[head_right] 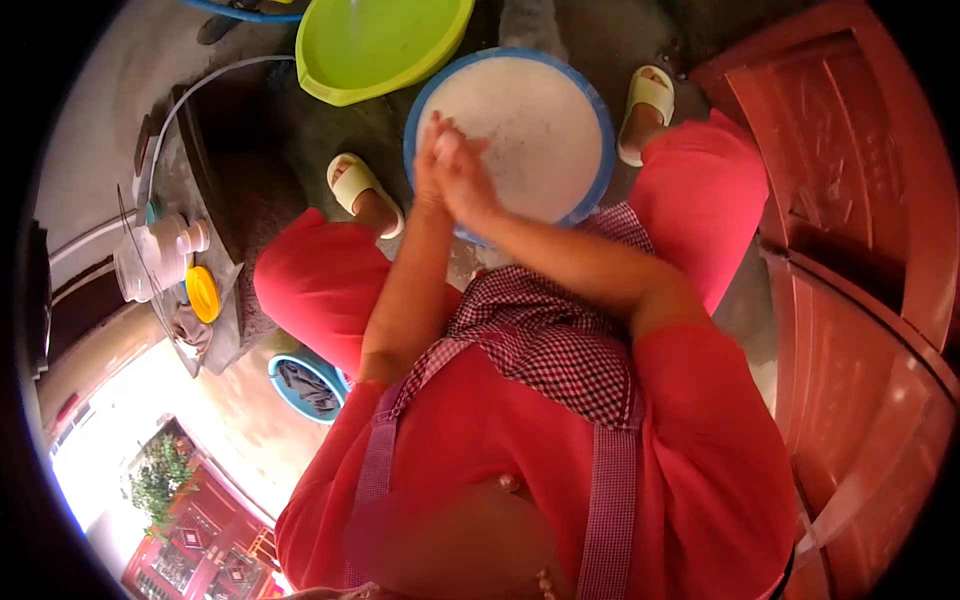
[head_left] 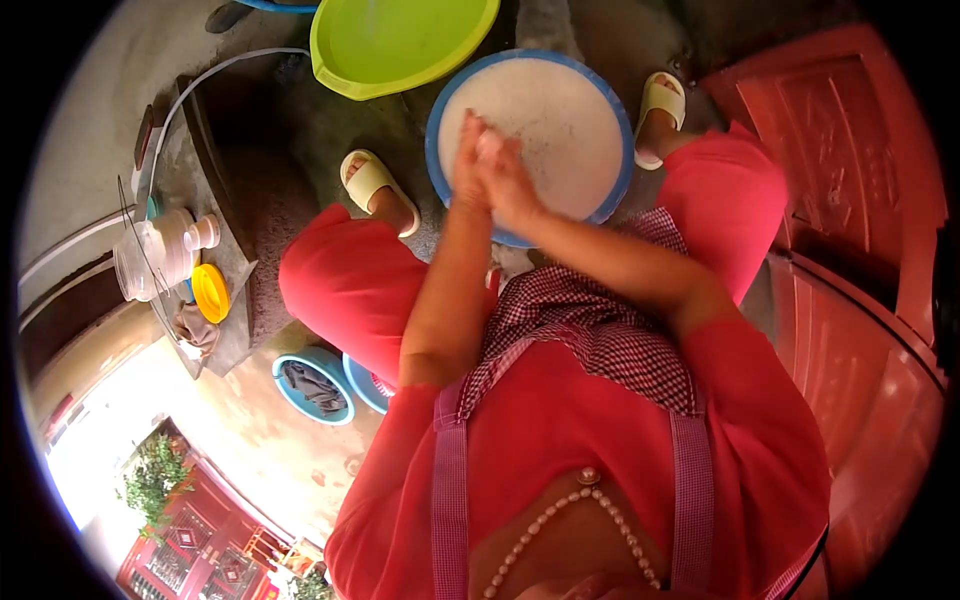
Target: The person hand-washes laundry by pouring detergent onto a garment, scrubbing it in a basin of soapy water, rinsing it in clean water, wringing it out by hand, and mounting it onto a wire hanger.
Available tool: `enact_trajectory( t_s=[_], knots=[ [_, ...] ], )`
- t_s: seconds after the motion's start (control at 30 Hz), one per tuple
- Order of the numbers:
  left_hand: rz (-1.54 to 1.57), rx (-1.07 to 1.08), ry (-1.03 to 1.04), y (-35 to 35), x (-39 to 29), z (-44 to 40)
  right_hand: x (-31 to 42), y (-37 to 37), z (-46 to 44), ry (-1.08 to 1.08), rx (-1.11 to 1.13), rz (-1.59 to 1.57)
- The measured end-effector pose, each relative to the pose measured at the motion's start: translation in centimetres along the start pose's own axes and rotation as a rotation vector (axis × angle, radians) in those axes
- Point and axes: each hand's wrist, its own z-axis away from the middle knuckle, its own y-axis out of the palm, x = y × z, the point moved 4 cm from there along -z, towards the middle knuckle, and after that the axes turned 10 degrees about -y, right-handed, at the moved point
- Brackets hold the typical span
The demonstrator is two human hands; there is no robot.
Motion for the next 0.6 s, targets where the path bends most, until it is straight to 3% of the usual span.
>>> enact_trajectory(
  t_s=[0.07, 0.1, 0.17, 0.23, 0.27, 0.33, 0.37, 0.4, 0.43, 0.5, 0.57, 0.6],
  knots=[
    [-0.132, 0.292, 0.082, -4.7, -1.2, -1.3, -0.3, 0.1, -0.3, -0.067, 0.036, 0.033],
    [-0.144, 0.089, 0.17, -5.1, -0.3, -2.9, -0.6, 0.2, -0.6, -0.096, 0.042, 0.047],
    [0.213, 0.349, 0.03, -2.0, 1.9, -1.9, -4.0, -2.1, -5.4, 0.315, 0.382, 0.237],
    [0.1, -0.059, 0.088, 4.2, 2.6, 0.5, -5.5, -2.7, -6.2, 0.586, 0.485, 0.154],
    [0.079, -0.092, 0.132, 3.4, 2.1, 0.7, -4.7, -2.0, -4.7, 0.658, 0.411, -0.023],
    [0.052, -0.139, 0.229, -0.1, 0.0, 0.3, -1.8, -0.7, -2.4, 0.448, 0.247, -0.038],
    [0.075, 0.107, 0.205, -3.6, -1.5, -1.5, 1.4, 0.6, -1.3, 0.166, 0.163, 0.111],
    [0.087, 0.348, 0.161, -7.3, -3.0, -3.0, 1.5, 1.0, -0.8, 0.02, 0.189, 0.287],
    [-0.088, 0.464, 0.257, -5.4, -2.7, -2.9, 1.6, 1.4, -0.3, -0.124, 0.189, 0.472],
    [-0.308, 0.36, 0.265, -0.2, -0.8, -2.0, -4.6, 1.8, -1.5, -0.134, 0.401, 0.898],
    [-0.375, -0.066, 0.094, 3.2, 2.0, -0.4, -6.8, -2.7, -5.9, 0.527, -0.263, -0.17],
    [-0.274, -0.066, 0.097, 3.3, 1.8, -0.4, -7.0, -2.5, -5.6, 0.568, -0.139, -0.221]
  ],
)
